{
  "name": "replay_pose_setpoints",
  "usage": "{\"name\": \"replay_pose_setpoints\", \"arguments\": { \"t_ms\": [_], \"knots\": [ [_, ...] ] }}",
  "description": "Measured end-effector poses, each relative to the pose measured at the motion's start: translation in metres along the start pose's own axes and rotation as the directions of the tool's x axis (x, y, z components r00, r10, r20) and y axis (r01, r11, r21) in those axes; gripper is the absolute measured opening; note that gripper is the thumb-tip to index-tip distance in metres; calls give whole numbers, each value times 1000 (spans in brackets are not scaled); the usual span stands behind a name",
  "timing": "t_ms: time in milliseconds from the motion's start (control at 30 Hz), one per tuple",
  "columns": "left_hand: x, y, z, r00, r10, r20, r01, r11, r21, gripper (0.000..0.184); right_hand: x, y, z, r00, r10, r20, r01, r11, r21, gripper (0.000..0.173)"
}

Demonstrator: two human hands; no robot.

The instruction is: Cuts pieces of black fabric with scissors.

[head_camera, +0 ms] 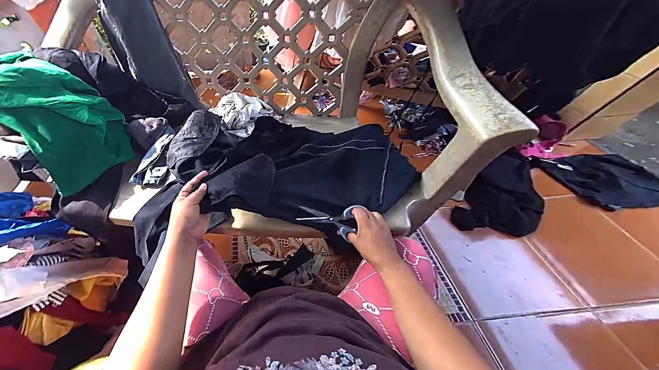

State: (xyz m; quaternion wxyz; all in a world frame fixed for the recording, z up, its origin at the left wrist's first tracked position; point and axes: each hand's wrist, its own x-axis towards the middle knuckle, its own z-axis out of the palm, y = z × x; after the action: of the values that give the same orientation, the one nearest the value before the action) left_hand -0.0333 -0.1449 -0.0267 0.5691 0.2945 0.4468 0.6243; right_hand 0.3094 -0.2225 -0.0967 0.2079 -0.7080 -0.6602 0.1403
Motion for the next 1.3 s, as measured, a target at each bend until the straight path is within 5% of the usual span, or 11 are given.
{"name": "replay_pose_setpoints", "arguments": {
  "t_ms": [133, 267, 333, 400, 500, 667, 800, 867, 1033, 1133, 1300],
  "knots": [
    [-35, 43, 6, 957, 229, 179, -198, 965, -173, 34, -15, -10, -5, 986, 52, -156, -1, 951, 310, 29],
    [-64, 86, 5, 736, 453, 502, -489, 870, -68, 63, -20, -26, -34, 822, 150, -549, 254, 766, 591, 24],
    [-72, 102, 10, 700, 463, 544, -691, 629, 355, 85, -16, -34, -61, 740, 241, -628, 396, 598, 697, 18],
    [-69, 104, 18, 669, 515, 535, -723, 285, 630, 69, -12, -43, -90, 690, 302, -658, 540, 390, 746, 24],
    [-66, 95, 24, 639, 592, 491, -673, 121, 730, 33, -14, -58, -125, 603, 275, -749, 688, 297, 662, 27],
    [-61, 105, 18, 714, 461, 527, -689, 328, 646, 18, -9, -73, -171, 305, 206, -930, 837, 407, 365, 26],
    [-45, 105, 39, 893, 113, 435, -349, 785, 512, 15, 31, -71, -187, 171, 136, -976, 656, 723, 216, 20],
    [-21, 91, 52, 890, -86, 448, -75, 941, 329, 22, 66, -58, -185, 226, 97, -969, 548, 810, 209, 32],
    [35, 5, 48, 869, -345, 355, 328, 938, 108, 65, 129, -26, -152, 790, 380, -482, -6, 790, 613, 60],
    [21, -30, 44, 769, -548, 330, 452, 831, 325, 32, 115, -28, -121, 830, 452, -326, -93, 689, 719, 66],
    [10, -56, 56, 820, -545, 174, 457, 807, 374, 39, 50, -71, -53, 952, 307, 12, -136, 387, 912, 37]
  ]
}}
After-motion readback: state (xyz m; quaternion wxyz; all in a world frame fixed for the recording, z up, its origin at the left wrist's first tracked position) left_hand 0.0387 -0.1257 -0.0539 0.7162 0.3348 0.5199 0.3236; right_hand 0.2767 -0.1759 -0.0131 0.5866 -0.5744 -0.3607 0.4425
